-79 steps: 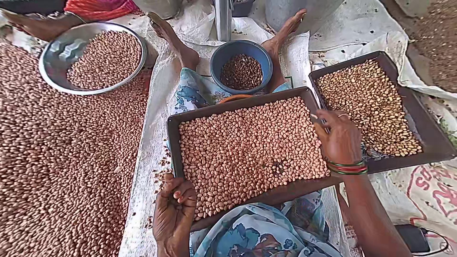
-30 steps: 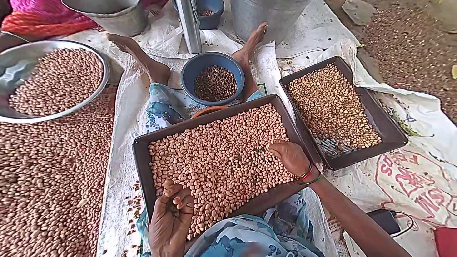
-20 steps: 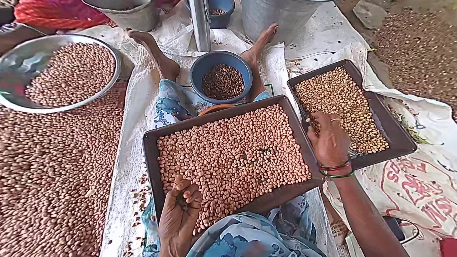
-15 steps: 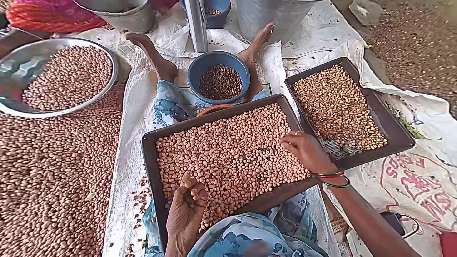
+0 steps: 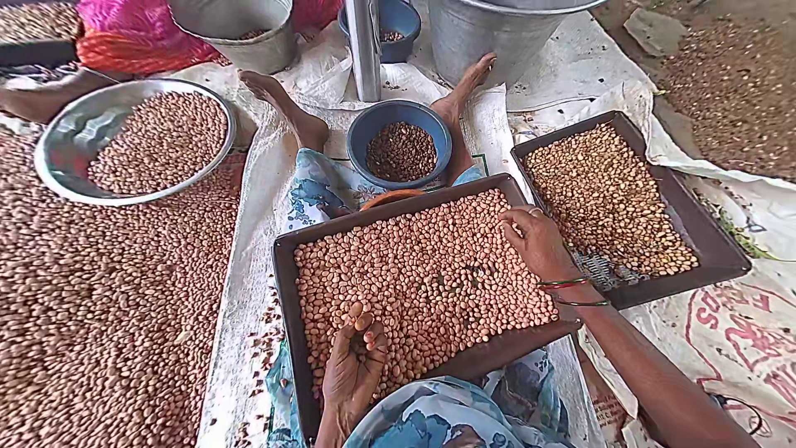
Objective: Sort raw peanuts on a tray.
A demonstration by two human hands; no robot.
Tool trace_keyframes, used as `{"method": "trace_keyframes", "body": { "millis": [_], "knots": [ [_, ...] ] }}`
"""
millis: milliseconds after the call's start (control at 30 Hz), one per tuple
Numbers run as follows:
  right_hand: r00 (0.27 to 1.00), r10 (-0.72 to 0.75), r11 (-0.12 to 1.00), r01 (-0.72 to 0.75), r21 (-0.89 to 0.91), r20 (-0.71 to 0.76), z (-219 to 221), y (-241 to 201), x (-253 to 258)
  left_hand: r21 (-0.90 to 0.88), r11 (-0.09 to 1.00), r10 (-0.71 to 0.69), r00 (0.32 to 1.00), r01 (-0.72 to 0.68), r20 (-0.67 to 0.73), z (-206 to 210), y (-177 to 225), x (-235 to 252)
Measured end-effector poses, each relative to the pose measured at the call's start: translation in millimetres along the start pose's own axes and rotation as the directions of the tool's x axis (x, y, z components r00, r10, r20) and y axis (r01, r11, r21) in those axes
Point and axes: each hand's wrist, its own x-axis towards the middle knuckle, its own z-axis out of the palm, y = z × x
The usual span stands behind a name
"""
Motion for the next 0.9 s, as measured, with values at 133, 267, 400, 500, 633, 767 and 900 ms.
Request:
{"method": "trace_keyframes", "body": {
  "millis": [133, 267, 400, 500, 633, 767, 900],
  "knots": [
    [0.993, 0.114, 0.990, -0.114, 0.085, 0.006, 59.8, 1.2, 31.3, -0.046, 0.999, -0.012, 0.999, 0.014, 0.049, 0.0, 1.4, 1.2],
    [0.989, 0.133, 0.947, -0.106, 0.304, -0.071, 103.7, -50.7, 38.0, -0.081, 0.997, 0.006, 0.996, 0.002, 0.090, -0.8, 2.7, 1.0],
    [0.976, -0.087, 0.896, -0.010, 0.443, 0.198, 116.2, -123.4, 16.4, -0.149, 0.988, -0.006, 0.988, 0.029, 0.157, -1.4, 5.3, 4.1],
    [0.809, -0.422, 0.816, 0.142, 0.560, 0.409, 107.1, -143.6, -18.0, -0.198, 0.979, -0.007, 0.982, 0.045, 0.190, -2.2, 9.7, 1.1],
    [0.508, -0.730, 0.675, 0.434, 0.596, 0.457, 73.3, -91.6, -49.6, -0.224, 0.975, 0.042, 0.976, 0.007, 0.212, -0.7, 16.7, -4.4],
    [0.545, -0.327, 0.932, 0.323, 0.166, 0.772, -3.2, -41.0, -33.9, -0.176, 0.983, 0.097, 0.966, -0.055, 0.241, 1.8, 25.3, -7.0],
    [0.834, -0.011, 0.972, 0.138, -0.189, 0.552, -17.0, -25.1, -5.6, -0.090, 0.989, 0.133, 0.974, -0.118, 0.181, 7.2, 24.3, -4.5]
  ]
}}
